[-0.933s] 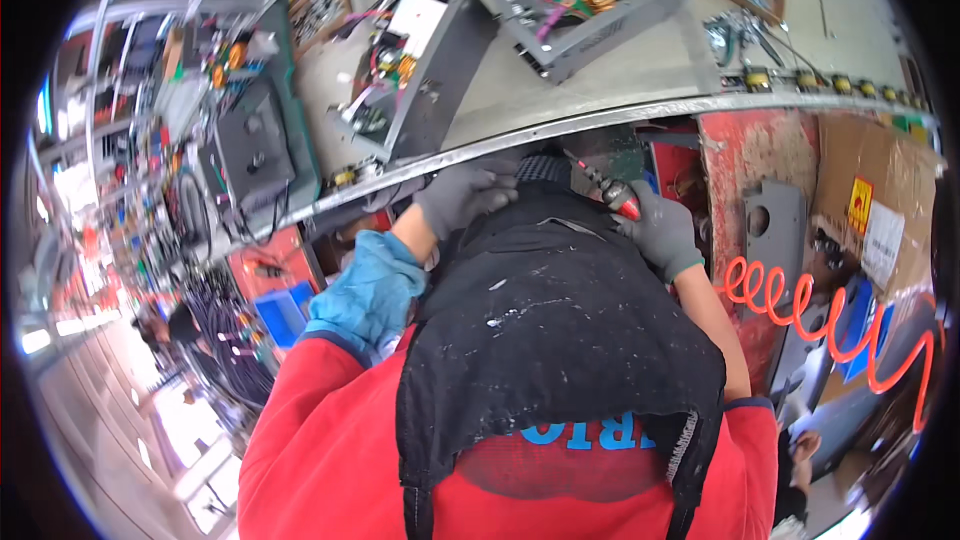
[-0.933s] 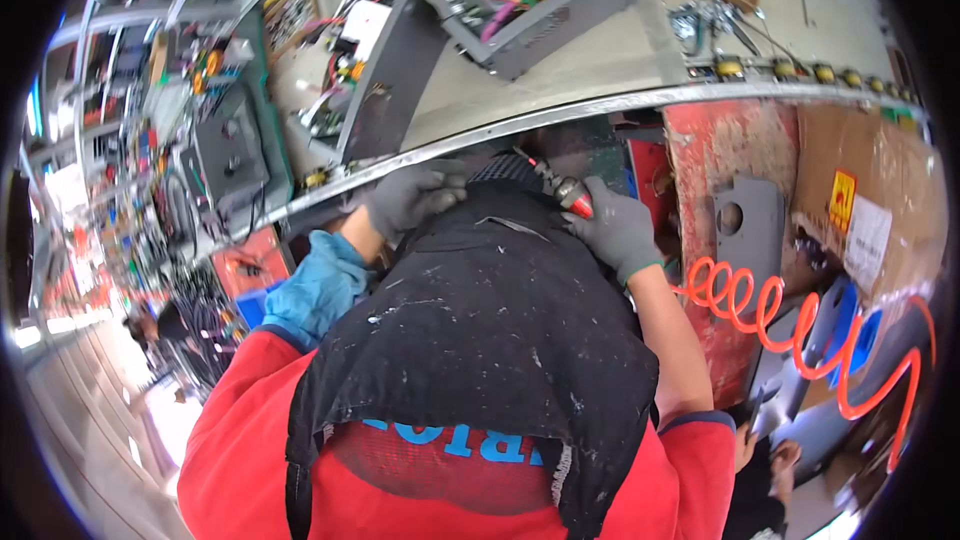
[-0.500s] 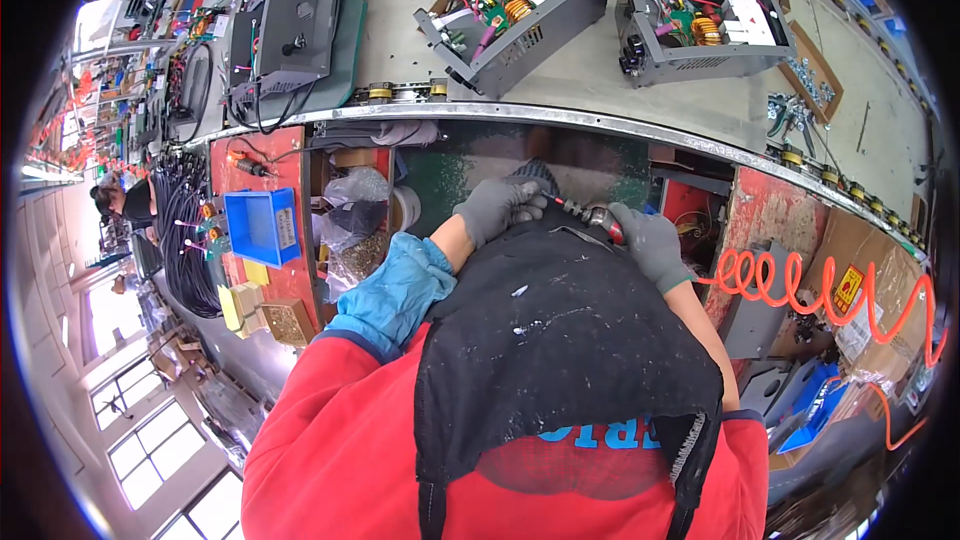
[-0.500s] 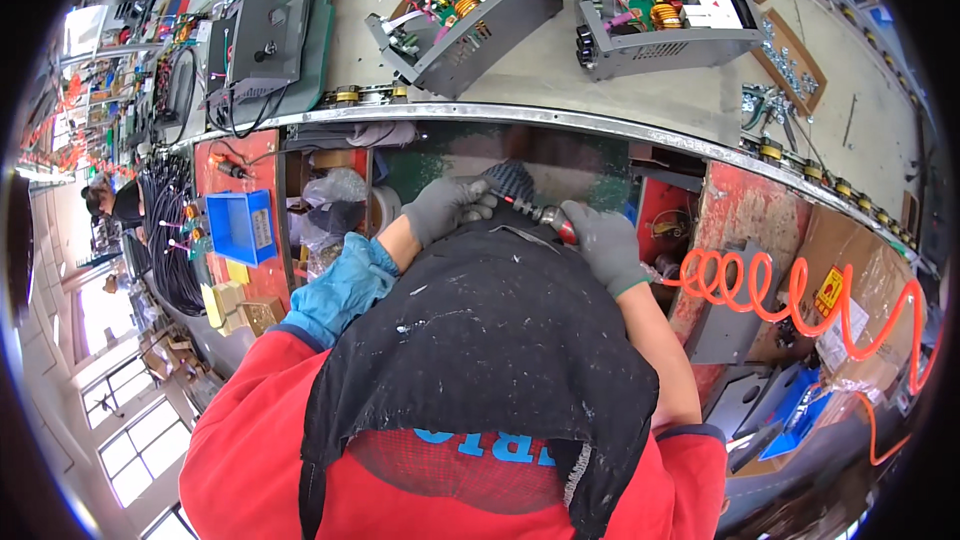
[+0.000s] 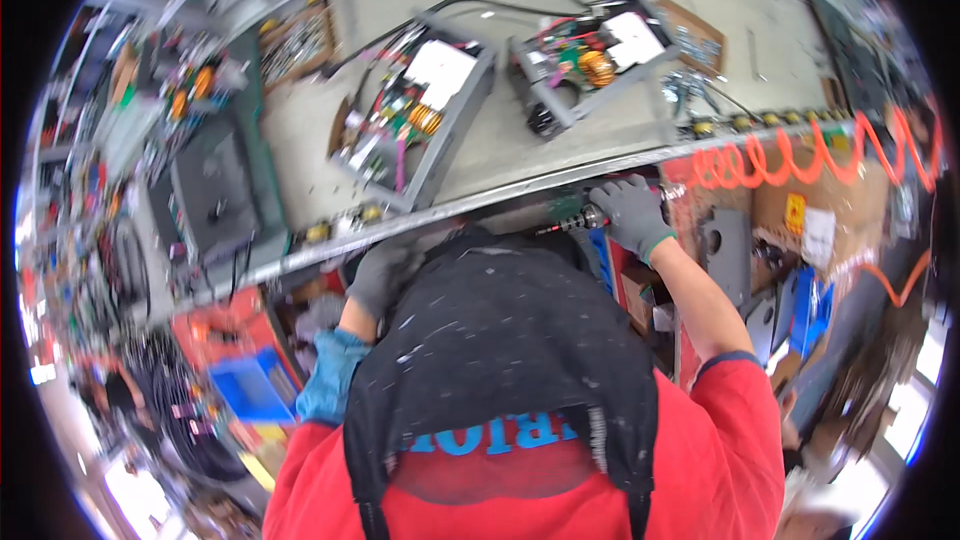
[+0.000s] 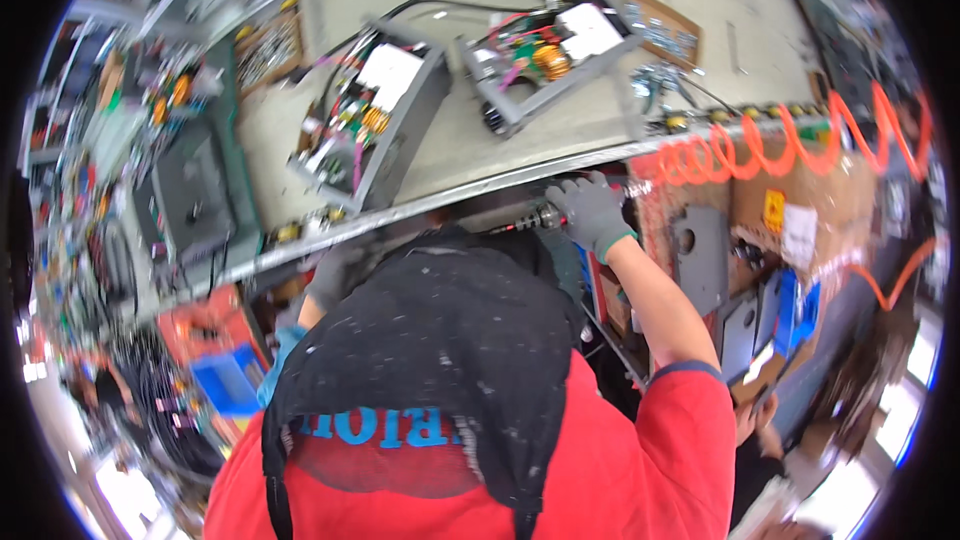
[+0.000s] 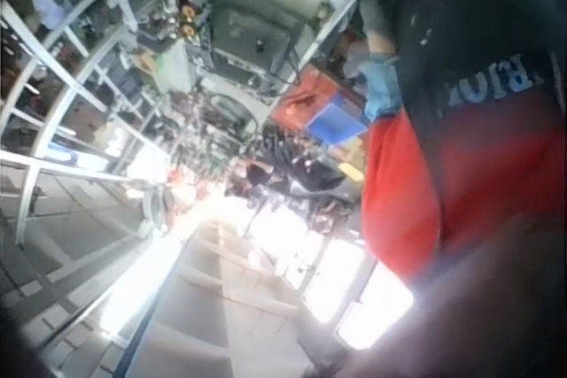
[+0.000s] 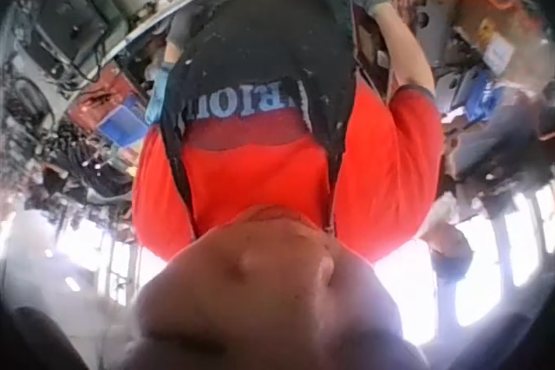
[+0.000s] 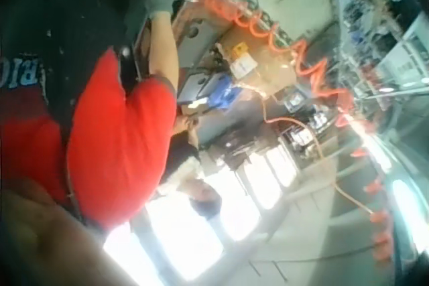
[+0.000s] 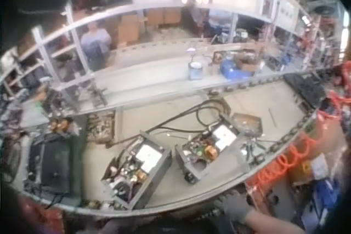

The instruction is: The person assembles an electronic device by using a pneumatic screwdriver to fasten screws into a metal casing. They handle circuit boards, wires, and metal plates, securing components inside the housing on a workbench.

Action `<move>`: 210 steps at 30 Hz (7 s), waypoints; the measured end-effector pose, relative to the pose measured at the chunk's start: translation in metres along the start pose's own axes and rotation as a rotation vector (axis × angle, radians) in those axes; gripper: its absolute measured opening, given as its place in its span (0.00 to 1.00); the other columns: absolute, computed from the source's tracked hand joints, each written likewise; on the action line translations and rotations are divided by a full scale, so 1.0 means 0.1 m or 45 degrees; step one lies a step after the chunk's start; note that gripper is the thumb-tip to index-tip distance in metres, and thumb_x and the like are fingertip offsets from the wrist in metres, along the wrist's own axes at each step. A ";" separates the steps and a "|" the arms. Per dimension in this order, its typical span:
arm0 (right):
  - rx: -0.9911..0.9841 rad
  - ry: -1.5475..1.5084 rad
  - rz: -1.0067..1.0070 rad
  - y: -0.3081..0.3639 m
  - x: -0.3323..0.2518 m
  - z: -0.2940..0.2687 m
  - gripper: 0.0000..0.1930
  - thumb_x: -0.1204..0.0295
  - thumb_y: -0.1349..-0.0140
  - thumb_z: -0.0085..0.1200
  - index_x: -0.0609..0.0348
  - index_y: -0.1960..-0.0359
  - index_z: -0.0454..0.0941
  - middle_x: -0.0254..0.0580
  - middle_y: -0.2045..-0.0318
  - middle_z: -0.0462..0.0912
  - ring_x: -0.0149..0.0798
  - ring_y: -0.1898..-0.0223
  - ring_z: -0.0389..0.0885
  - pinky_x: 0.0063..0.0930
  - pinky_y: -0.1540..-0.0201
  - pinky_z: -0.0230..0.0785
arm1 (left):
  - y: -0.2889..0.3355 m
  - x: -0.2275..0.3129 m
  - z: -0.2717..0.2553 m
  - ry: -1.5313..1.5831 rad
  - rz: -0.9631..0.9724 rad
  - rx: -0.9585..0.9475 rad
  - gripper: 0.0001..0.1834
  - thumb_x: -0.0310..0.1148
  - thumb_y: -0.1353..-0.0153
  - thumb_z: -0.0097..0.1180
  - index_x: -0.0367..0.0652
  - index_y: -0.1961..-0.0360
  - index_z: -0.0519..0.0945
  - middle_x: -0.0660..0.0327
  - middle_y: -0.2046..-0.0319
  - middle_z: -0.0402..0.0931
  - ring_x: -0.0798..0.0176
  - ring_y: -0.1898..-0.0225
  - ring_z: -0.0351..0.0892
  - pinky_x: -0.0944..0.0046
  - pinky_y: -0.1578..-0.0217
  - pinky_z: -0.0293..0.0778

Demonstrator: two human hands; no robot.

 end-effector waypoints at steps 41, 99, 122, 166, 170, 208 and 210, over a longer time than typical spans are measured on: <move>0.800 -0.574 -0.173 -1.24 -0.06 -1.44 0.26 0.64 0.49 0.60 0.57 0.48 0.69 0.52 0.54 0.71 0.54 0.54 0.72 0.44 0.54 0.65 | -1.21 0.99 1.33 0.370 0.216 0.266 0.23 0.55 0.35 0.45 0.45 0.56 0.71 0.62 0.71 0.66 0.66 0.73 0.66 0.67 0.72 0.68; 0.629 -0.645 0.336 -1.15 -0.13 -1.15 0.24 0.52 0.40 0.47 0.54 0.48 0.68 0.43 0.77 0.80 0.48 0.76 0.80 0.42 0.72 0.68 | -1.66 1.57 -0.69 -1.258 0.236 0.733 0.31 0.35 0.44 0.56 0.28 0.42 0.66 0.47 0.47 0.71 0.55 0.48 0.72 0.62 0.48 0.66; 0.872 -2.233 0.153 -1.22 0.53 -1.13 0.14 0.69 0.31 0.40 0.57 0.49 0.72 0.36 0.71 0.79 0.26 0.73 0.78 0.20 0.68 0.71 | -1.14 1.68 0.06 -1.092 0.253 0.948 0.28 0.32 0.50 0.56 0.32 0.46 0.72 0.49 0.52 0.77 0.54 0.51 0.77 0.62 0.51 0.71; 1.383 -2.262 1.019 0.32 0.61 -0.03 0.16 0.69 0.35 0.45 0.66 0.49 0.71 0.39 0.72 0.77 0.29 0.73 0.75 0.22 0.68 0.69 | -2.08 2.67 0.12 -2.505 0.236 0.899 0.33 0.50 0.50 0.59 0.43 0.45 0.71 0.49 0.53 0.77 0.47 0.50 0.77 0.53 0.54 0.74; 1.289 -2.429 1.052 0.23 0.64 -0.04 0.14 0.73 0.36 0.45 0.61 0.50 0.73 0.36 0.74 0.77 0.25 0.76 0.74 0.20 0.72 0.69 | -1.96 2.24 0.50 -2.524 -0.022 0.705 0.22 0.46 0.39 0.48 0.48 0.47 0.74 0.50 0.55 0.77 0.46 0.54 0.77 0.55 0.55 0.73; 0.636 -1.292 0.567 -0.44 1.35 0.17 0.13 0.68 0.41 0.52 0.60 0.56 0.77 0.48 0.61 0.81 0.47 0.59 0.80 0.34 0.54 0.71 | -2.71 0.83 3.43 -1.844 0.501 -0.083 0.24 0.42 0.42 0.55 0.45 0.45 0.74 0.50 0.52 0.75 0.55 0.58 0.79 0.58 0.54 0.72; 0.504 -1.334 0.473 -0.58 1.30 0.19 0.15 0.67 0.42 0.52 0.60 0.54 0.77 0.52 0.59 0.81 0.47 0.56 0.80 0.35 0.52 0.71 | -2.56 0.79 2.82 -1.792 0.668 0.153 0.22 0.41 0.41 0.52 0.45 0.46 0.74 0.49 0.53 0.75 0.51 0.57 0.78 0.57 0.52 0.72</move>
Point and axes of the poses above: each hand's wrist, its own y-axis away from the middle knuckle, its own z-axis out of the palm, x = y × z, the point moved 2 cm from there along -y, towards the middle knuckle
